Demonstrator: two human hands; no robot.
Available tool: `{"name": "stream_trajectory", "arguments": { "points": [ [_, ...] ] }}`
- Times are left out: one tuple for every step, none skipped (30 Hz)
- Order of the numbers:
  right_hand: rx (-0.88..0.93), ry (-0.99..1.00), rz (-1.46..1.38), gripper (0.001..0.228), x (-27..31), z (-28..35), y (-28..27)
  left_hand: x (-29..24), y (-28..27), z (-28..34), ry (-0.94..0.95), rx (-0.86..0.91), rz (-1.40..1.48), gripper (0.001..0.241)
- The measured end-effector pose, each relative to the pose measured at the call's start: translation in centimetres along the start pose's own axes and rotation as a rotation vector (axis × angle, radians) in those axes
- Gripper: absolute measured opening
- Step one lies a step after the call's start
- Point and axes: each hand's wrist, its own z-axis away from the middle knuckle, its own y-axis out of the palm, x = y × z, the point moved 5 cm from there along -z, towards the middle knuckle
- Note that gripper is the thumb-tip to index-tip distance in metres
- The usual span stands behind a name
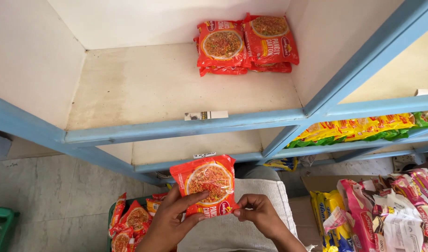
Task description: Organizing and stocking instant noodle packets onto shelves in a grocery store.
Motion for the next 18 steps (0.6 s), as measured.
{"name": "stream_trajectory", "arguments": {
  "points": [
    [-0.004,-0.005,-0.001,0.007,0.1,0.3,-0.1,-0.1,-0.1,-0.2,0.005,0.004,-0.001,0.058],
    [0.038,0.002,-0.016,0.007,0.2,0.6,0.0,-0.2,0.0,-0.4,0.005,0.025,0.010,0.057],
    [0.080,0.007,-0.030,0.009,0.3,0.9,0.0,-0.3,0.0,-0.6,0.007,0.045,0.020,0.057],
    [0.077,0.002,-0.029,0.009,1.4,1.2,0.3,-0.8,-0.3,-1.0,0.013,0.047,0.020,0.057],
    [0.089,-0.070,-0.044,0.008,2.8,1.5,0.6,-1.2,-0.5,-1.5,0.020,0.064,0.026,0.057],
    [0.102,-0.143,-0.059,0.008,4.2,1.8,0.9,-1.7,-0.7,-1.9,0.026,0.080,0.032,0.058],
    [0.099,-0.142,-0.055,0.008,5.9,1.9,1.1,-3.1,-1.1,-2.8,0.028,0.080,0.037,0.058],
    [0.081,-0.200,-0.088,0.008,7.9,2.0,1.2,-4.5,-1.6,-3.8,0.024,0.082,0.016,0.060],
    [0.066,-0.261,-0.122,0.009,9.9,2.1,1.4,-5.8,-2.1,-4.7,0.021,0.082,-0.007,0.062],
    [0.066,-0.262,-0.119,0.009,11.2,1.6,1.3,-6.7,-2.9,-6.2,0.024,0.080,-0.006,0.062],
    [0.020,-0.376,-0.133,0.008,13.2,1.1,0.9,-7.9,-3.7,-7.7,0.063,0.095,0.044,0.065],
    [-0.027,-0.488,-0.147,0.007,15.2,0.7,0.5,-9.2,-4.5,-9.2,0.103,0.110,0.093,0.068],
    [-0.020,-0.495,-0.144,0.007,17.3,-0.2,0.6,-10.0,-5.4,-11.0,0.110,0.104,0.089,0.068],
    [-0.064,-0.531,-0.127,0.005,19.5,-1.0,0.5,-10.4,-6.3,-12.8,0.037,0.118,0.180,0.070],
    [-0.109,-0.565,-0.112,0.004,21.7,-1.7,0.5,-10.8,-7.1,-14.5,-0.039,0.132,0.271,0.072],
    [-0.102,-0.569,-0.110,0.004,23.9,-2.8,1.0,-11.4,-7.9,-16.0,-0.034,0.127,0.269,0.072],
    [-0.129,-0.517,-0.092,0.006,25.7,-4.0,1.5,-11.3,-8.7,-17.4,-0.150,0.099,0.292,0.071],
    [-0.156,-0.464,-0.075,0.009,27.6,-5.2,1.9,-11.3,-9.6,-18.8,-0.267,0.070,0.315,0.070]
  ]
}}
